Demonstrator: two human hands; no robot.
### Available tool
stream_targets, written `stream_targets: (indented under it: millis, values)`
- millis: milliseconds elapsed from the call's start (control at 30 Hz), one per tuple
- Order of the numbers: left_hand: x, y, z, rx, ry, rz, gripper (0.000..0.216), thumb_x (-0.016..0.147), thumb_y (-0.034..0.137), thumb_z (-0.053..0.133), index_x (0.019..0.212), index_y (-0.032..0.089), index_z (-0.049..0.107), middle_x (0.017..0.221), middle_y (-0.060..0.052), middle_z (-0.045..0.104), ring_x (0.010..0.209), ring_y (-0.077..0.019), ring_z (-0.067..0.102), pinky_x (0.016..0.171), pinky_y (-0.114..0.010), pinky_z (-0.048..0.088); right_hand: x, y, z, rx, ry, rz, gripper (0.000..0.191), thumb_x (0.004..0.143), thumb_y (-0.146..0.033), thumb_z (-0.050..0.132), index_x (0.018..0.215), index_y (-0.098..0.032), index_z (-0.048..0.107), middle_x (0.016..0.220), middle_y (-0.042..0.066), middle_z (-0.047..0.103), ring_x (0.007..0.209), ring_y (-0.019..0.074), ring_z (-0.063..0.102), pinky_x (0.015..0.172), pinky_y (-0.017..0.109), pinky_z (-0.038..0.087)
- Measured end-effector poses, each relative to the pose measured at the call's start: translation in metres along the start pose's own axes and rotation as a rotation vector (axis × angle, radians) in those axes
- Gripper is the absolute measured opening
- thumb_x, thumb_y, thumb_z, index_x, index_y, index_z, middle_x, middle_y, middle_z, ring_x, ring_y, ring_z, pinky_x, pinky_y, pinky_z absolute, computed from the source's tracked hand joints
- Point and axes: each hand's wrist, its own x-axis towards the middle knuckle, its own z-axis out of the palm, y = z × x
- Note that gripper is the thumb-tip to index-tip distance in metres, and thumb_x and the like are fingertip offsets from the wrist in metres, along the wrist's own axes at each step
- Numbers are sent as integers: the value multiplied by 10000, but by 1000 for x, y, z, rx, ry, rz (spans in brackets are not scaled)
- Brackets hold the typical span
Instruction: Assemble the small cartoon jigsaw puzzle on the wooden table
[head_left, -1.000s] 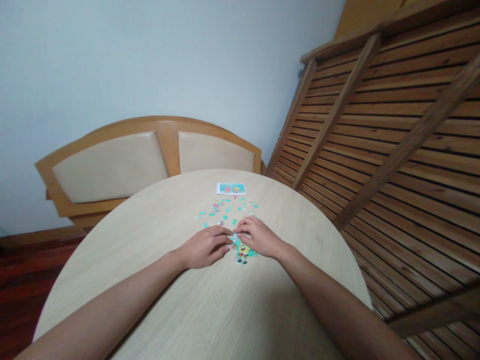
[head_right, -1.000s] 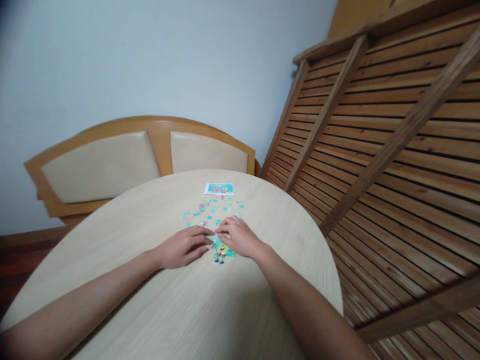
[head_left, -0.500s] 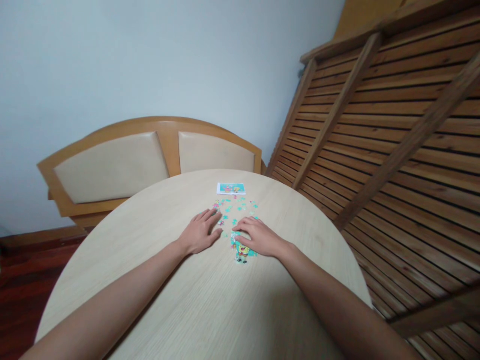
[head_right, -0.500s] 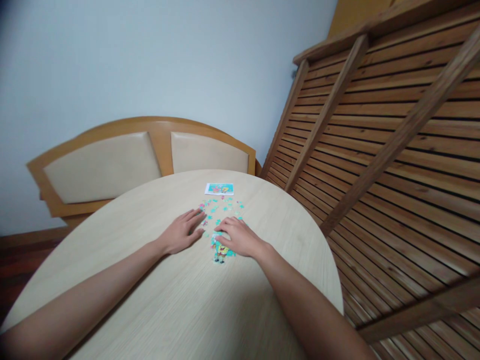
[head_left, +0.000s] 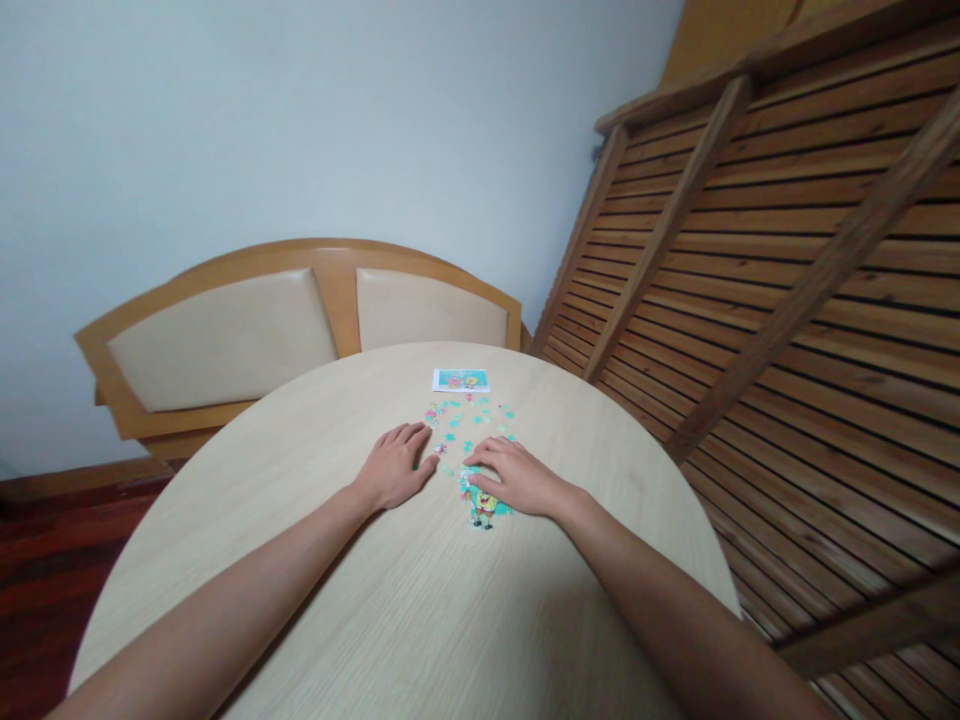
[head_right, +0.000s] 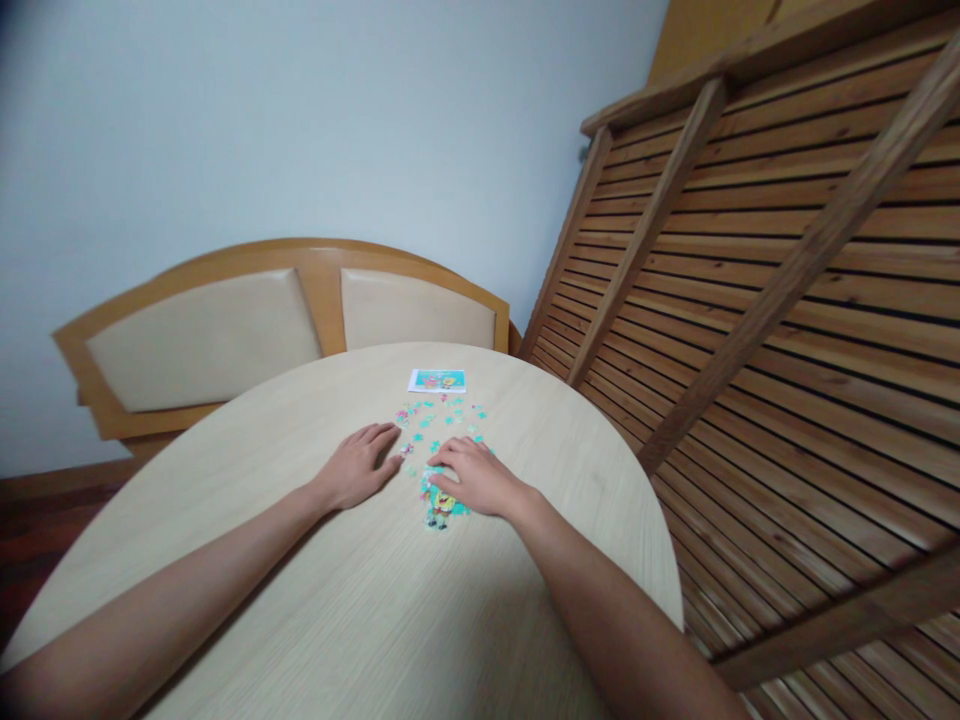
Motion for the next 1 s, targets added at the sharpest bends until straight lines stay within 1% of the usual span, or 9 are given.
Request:
stream_targets:
  millis: [100,200,300,433,533,633,733,867,1000]
  values:
    - [-1,-1,1,6,-87,14,592,982,484,421,1484,171,435,1563,-126,397,1459,-358,307,1164,-566,272,1,-1,-1,2,-3,1,280,969,-396,574,1166,-228,680,1126,80,658,1104,230,578,986,392,405]
    - [0,0,-1,-3,-157,48,610,984,475,415,1521,188,380,1588,-109,356,1482,-364,255,1172,-582,240,1,-2,-1,1,-4,5,276,969,-392,575,1160,-223,681,1124,84,655,1097,227,581,982,386,409]
    - [1,3,-7,-6,-115,117,555,978,430,435,1464,162,450,1509,-140,471,1425,-346,364,1156,-546,287,0,-2,0,2,2,1,278,970,-396,572,1160,-225,680,1121,81,655,1095,223,582,980,381,411]
    - [0,8,-12,18,8,170,398,948,310,480,1299,146,572,1219,-146,657,1180,-294,575,1069,-473,402,-1,-3,-2,16,-1,-8,301,967,-417,571,1171,-223,678,1127,82,658,1107,227,578,992,384,412]
    - [-2,6,-10,-4,56,108,329,921,264,509,1222,168,603,1125,-127,681,1083,-277,616,1008,-449,452,-3,-4,-6,44,-33,-8,408,927,-492,609,1230,-223,656,1165,95,653,1138,246,571,1013,399,412]
    - [-3,1,-7,-27,65,89,277,918,234,512,1162,194,637,1121,-100,694,1065,-264,624,984,-426,470,-8,-5,-11,65,-109,-4,664,831,-611,670,1356,-217,574,1284,119,610,1223,284,534,1063,436,387]
    - [-1,-1,-8,-34,62,91,226,925,221,516,1081,211,679,1057,-73,723,1017,-260,633,948,-423,487,-12,-4,-14,66,-175,-10,876,710,-652,753,1431,-220,505,1385,130,546,1297,319,480,1112,466,342]
    - [-1,0,-13,-47,62,79,190,925,234,540,990,219,718,975,-74,738,970,-275,633,886,-428,509,-13,-4,-12,51,-186,-12,883,675,-618,790,1425,-237,521,1423,129,515,1331,334,445,1138,478,306]
    - [-3,-1,-15,-154,22,49,187,896,238,586,1021,215,723,969,-75,737,976,-263,638,900,-412,508,-12,-2,-12,35,-174,2,869,703,-639,762,1432,-235,518,1420,133,514,1330,331,443,1141,481,299]
